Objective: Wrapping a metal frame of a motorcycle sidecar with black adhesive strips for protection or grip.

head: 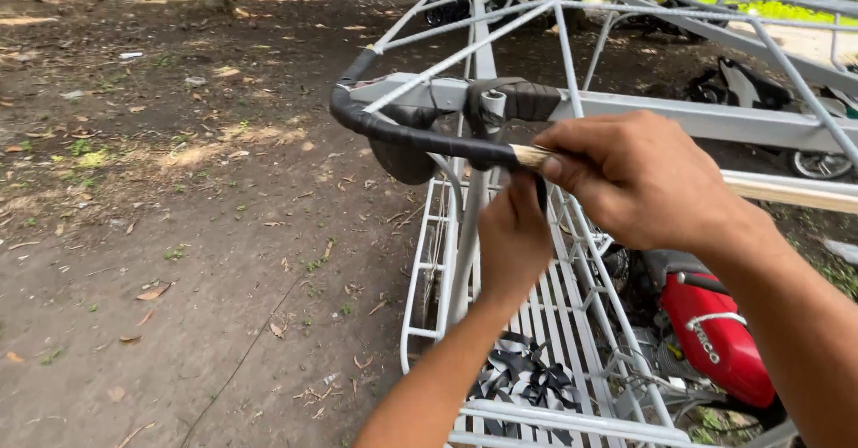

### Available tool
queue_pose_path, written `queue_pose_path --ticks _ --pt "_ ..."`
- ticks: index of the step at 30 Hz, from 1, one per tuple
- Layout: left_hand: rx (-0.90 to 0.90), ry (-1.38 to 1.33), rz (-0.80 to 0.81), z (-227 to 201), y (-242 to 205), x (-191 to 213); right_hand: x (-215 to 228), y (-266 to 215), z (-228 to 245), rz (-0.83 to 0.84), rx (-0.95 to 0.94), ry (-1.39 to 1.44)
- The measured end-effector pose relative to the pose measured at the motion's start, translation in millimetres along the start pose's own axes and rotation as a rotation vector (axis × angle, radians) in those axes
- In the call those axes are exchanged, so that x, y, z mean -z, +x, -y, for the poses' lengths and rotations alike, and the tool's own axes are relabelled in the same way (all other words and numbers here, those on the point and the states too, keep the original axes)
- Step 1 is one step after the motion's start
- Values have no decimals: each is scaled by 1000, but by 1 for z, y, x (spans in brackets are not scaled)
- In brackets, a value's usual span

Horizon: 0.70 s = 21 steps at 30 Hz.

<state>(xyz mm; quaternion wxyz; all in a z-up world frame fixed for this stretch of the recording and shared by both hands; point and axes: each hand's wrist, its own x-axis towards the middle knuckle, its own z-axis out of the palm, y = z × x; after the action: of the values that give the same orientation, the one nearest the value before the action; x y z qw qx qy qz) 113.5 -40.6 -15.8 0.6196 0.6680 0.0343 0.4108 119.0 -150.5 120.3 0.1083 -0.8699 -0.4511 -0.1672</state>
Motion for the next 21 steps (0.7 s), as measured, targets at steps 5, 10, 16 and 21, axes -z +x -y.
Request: queue_pose_path --ticks 5,10,16,21 --pt "-109 145 52 -13 49 8 5 9 -2 35 65 118" --pt "-79 166 83 -11 50 9 12 19 1 190 -68 452" --pt "-59 196 60 -7 53 -5 23 14 10 200 -198 636" --pt "-46 213 32 -2 52 -11 25 9 9 197 -168 637"
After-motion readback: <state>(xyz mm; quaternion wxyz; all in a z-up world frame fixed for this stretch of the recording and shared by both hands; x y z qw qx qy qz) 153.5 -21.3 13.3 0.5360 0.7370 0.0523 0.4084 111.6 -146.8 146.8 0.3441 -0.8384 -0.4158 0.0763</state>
